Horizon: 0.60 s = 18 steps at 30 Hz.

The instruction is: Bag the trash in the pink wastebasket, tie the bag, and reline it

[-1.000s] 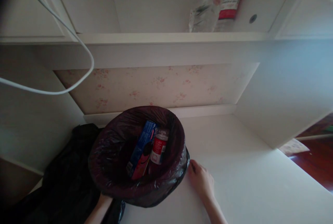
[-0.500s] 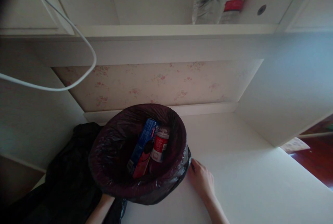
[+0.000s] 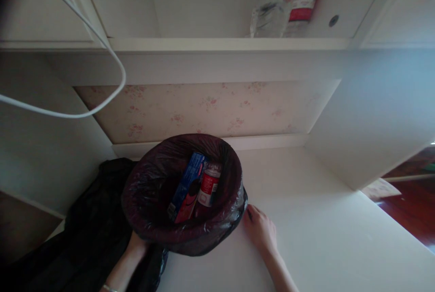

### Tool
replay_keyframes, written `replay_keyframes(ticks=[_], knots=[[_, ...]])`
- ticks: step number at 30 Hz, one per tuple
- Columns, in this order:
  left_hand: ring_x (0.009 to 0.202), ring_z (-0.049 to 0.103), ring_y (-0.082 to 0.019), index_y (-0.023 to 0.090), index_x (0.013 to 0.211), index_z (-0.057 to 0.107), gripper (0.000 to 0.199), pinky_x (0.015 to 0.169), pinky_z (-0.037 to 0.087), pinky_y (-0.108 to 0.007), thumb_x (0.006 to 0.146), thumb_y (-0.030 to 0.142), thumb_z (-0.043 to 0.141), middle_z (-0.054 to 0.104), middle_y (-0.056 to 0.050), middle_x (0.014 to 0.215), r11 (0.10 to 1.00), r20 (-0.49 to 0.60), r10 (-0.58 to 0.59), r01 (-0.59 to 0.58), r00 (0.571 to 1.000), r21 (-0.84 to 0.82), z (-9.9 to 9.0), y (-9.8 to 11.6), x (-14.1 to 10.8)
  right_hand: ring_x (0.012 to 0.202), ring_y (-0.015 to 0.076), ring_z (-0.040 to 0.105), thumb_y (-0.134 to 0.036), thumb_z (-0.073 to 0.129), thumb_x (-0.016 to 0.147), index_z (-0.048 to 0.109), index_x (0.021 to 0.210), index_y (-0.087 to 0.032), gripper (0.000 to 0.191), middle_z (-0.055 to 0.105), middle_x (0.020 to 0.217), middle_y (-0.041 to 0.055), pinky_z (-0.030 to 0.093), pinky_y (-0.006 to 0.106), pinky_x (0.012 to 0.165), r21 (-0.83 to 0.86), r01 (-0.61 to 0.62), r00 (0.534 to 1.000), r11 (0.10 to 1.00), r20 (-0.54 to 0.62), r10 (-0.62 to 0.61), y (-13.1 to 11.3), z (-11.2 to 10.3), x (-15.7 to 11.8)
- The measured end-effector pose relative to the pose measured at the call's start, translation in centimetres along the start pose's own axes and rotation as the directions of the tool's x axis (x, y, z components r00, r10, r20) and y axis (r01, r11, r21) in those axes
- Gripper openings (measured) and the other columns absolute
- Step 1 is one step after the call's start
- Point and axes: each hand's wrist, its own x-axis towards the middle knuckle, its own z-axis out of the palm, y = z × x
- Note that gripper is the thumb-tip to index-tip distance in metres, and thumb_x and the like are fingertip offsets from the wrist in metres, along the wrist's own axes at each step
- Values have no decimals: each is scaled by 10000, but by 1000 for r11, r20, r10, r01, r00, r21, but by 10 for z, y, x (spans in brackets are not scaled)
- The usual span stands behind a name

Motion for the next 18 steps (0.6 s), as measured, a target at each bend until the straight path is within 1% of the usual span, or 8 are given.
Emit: replay_keyframes(ticks=[3, 6, 8, 10, 11, 13, 15, 18], knots=[[1188, 670, -420, 228, 951, 806, 245, 1020, 558, -540, 738, 343, 846, 812, -92, 1055, 1000, -60, -29, 30, 998, 6, -3, 10, -5, 1016, 280, 739, -285, 392, 975, 762, 1043, -274, 377, 794, 1086, 78, 480, 317, 762, 30, 16, 1000, 999, -11, -16, 4, 4, -3], [1176, 706, -361, 230, 1053, 796, 306, 1000, 589, -453, 762, 317, 829, 814, -72, 1105, 998, -1, -23, 23, 1000, -53, -3, 25, -19, 1006, 257, 735, -311, 387, 974, 771, 1050, -289, 392, 795, 1063, 58, 494, 309, 789, 64, 40, 999, 997, -23, -38, 9, 8, -5], [1151, 732, -298, 226, 1068, 797, 292, 978, 602, -355, 779, 249, 823, 822, -46, 1112, 986, 44, -33, 40, 999, -163, -3, 37, -33, 1004, 258, 733, -340, 390, 971, 775, 1037, -291, 394, 794, 1064, 57, 499, 314, 796, 82, 53, 998, 995, -33, -50, 11, 10, -6], [1095, 762, -233, 225, 1050, 810, 198, 938, 614, -285, 871, 197, 731, 832, -25, 1103, 935, 93, -101, 127, 990, -331, -4, 47, -45, 1021, 266, 730, -366, 387, 969, 777, 1036, -291, 403, 792, 1088, 62, 502, 326, 810, 100, 62, 997, 993, -42, -58, 12, 12, -6], [1069, 774, -209, 231, 1055, 816, 216, 927, 619, -273, 933, 175, 647, 834, -22, 1111, 890, 146, -139, 188, 979, -415, -4, 51, -49, 1034, 270, 727, -377, 386, 968, 778, 1040, -292, 407, 791, 1102, 63, 503, 331, 820, 110, 66, 997, 992, -46, -61, 12, 12, -6], [1093, 773, -184, 251, 1139, 807, 382, 969, 609, -283, 1026, 138, 460, 811, -28, 1196, 778, 324, -132, 300, 937, -551, -7, 59, -56, 1046, 277, 723, -402, 382, 969, 779, 1046, -292, 419, 790, 1112, 66, 504, 342, 837, 131, 66, 997, 989, -53, -60, 13, 13, -5], [1212, 723, -186, 268, 1271, 757, 488, 1069, 557, -329, 1075, 146, 326, 750, -39, 1318, 680, 507, 0, 372, 862, -632, -9, 65, -61, 1029, 284, 724, -435, 381, 968, 783, 1035, -288, 433, 794, 1084, 70, 504, 351, 838, 153, 55, 997, 987, -54, -47, 14, 14, -4], [1358, 616, -198, 277, 1417, 655, 551, 1163, 475, -389, 1115, 239, 195, 652, -58, 1450, 577, 637, 190, 440, 747, -688, -11, 70, -66, 956, 277, 737, -483, 365, 970, 781, 1030, -291, 462, 805, 1001, 60, 505, 340, 781, 196, 29, 999, 980, -41, -22, 12, 16, -6]])
